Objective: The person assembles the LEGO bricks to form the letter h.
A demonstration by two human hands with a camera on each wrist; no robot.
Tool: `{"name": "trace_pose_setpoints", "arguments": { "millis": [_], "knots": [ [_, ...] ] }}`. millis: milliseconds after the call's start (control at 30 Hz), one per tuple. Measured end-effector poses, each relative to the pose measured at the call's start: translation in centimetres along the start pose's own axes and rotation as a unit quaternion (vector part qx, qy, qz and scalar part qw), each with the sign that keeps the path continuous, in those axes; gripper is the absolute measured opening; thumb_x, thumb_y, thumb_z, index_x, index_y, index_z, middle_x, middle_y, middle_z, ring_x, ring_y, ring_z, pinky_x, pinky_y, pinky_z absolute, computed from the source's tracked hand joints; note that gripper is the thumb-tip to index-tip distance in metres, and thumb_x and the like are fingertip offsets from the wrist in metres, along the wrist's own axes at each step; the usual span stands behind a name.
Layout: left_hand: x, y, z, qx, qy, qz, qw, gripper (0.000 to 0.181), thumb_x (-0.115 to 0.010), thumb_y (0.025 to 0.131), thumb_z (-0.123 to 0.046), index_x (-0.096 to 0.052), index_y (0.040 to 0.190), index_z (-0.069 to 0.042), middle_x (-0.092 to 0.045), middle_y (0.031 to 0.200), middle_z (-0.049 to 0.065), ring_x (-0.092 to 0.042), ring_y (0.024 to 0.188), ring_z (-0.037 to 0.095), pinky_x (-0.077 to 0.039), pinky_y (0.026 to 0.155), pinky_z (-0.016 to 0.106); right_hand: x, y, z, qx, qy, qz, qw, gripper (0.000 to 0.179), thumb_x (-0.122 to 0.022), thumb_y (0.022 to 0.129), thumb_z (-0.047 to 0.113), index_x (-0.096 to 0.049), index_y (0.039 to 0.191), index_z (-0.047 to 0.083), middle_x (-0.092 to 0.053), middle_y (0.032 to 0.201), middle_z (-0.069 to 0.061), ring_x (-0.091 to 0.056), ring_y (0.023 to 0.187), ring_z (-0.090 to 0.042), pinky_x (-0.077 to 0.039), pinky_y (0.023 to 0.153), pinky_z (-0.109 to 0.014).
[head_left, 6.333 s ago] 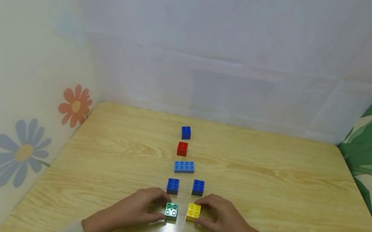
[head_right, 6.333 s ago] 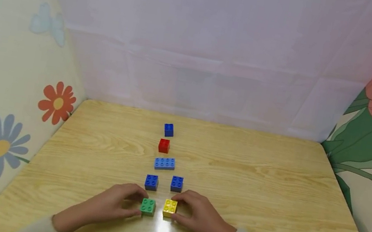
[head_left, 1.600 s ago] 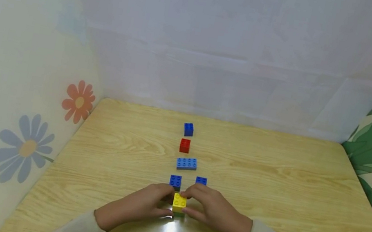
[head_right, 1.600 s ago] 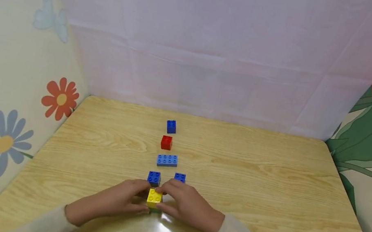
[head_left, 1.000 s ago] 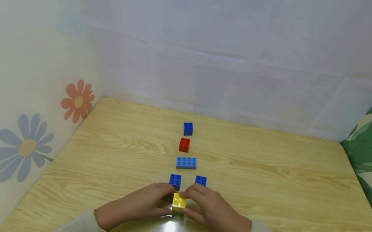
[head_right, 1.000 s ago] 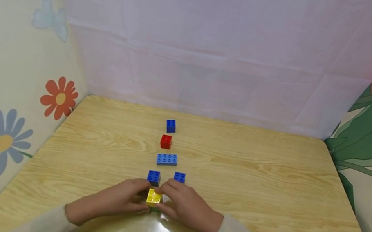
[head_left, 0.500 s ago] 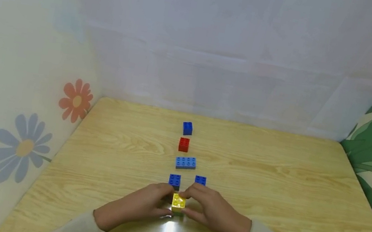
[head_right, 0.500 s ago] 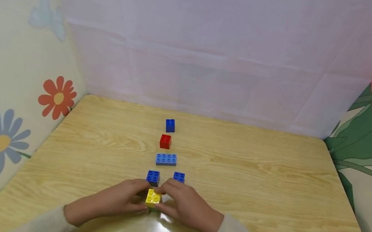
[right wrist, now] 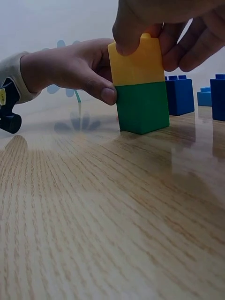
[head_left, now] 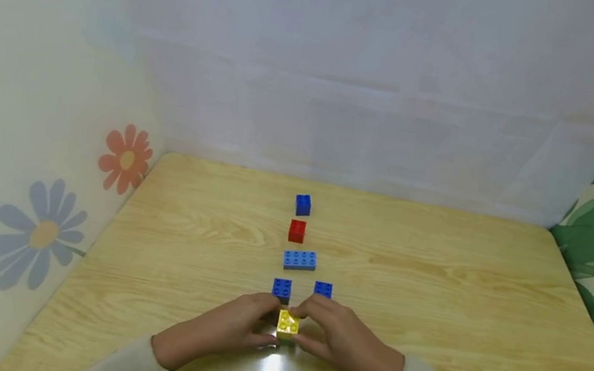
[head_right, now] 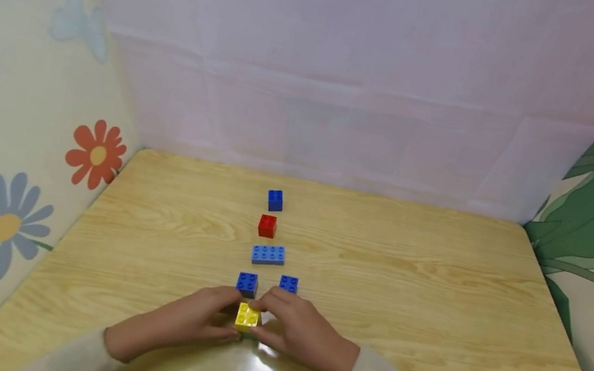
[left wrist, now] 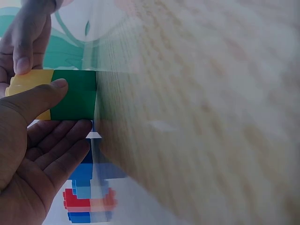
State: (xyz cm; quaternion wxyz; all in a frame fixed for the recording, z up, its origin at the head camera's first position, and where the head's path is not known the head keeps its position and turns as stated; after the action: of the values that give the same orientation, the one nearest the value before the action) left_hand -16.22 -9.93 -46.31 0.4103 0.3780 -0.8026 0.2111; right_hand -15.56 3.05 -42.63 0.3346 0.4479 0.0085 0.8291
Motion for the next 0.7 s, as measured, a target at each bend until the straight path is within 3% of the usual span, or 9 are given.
{"name": "trace_pose_setpoints", "arguments": {
  "millis": [333, 700],
  "knots": [
    [-0.16, -0.17, -0.05, 0.012, -0.001, 0.008, 0.9999, 0.033, -0.078, 0.083, -0.031, -0.061, 0.106, -0.014, -0.06, 0.098, -0.009, -0.056, 0.089, 0.004, -0.052, 0.083, 0.028, -0.03, -0.24, 0.37, 0.027, 0.006, -0.014, 0.9995, 0.027, -0.066, 0.094, 0.025, -0.061, 0.119, 0.016, -0.061, 0.114, 0.009, -0.058, 0.108, -0.006, -0.049, 0.091, -0.022],
    [0.17, -0.47, -0.08, -0.012, 0.005, -0.01, 0.9999, 0.032, -0.079, 0.083, -0.028, -0.061, 0.105, -0.015, -0.06, 0.099, -0.009, -0.055, 0.091, 0.005, -0.051, 0.084, 0.029, 0.3, -0.44, -0.25, 0.004, -0.01, -0.015, 0.9998, 0.041, -0.065, 0.094, 0.037, -0.059, 0.127, 0.015, -0.061, 0.119, 0.007, -0.057, 0.108, -0.004, -0.051, 0.089, -0.024]
  ]
}}
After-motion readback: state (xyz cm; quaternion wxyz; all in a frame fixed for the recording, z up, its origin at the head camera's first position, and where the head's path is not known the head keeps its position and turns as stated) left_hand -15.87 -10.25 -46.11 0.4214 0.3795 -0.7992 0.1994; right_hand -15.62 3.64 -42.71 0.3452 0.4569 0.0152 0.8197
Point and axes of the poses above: each hand's wrist, its own y-axis towards the middle knuckle, its own x-axis out of the back of the hand, z = x × y, the point moved 8 cm from there along y, towards the middle knuckle
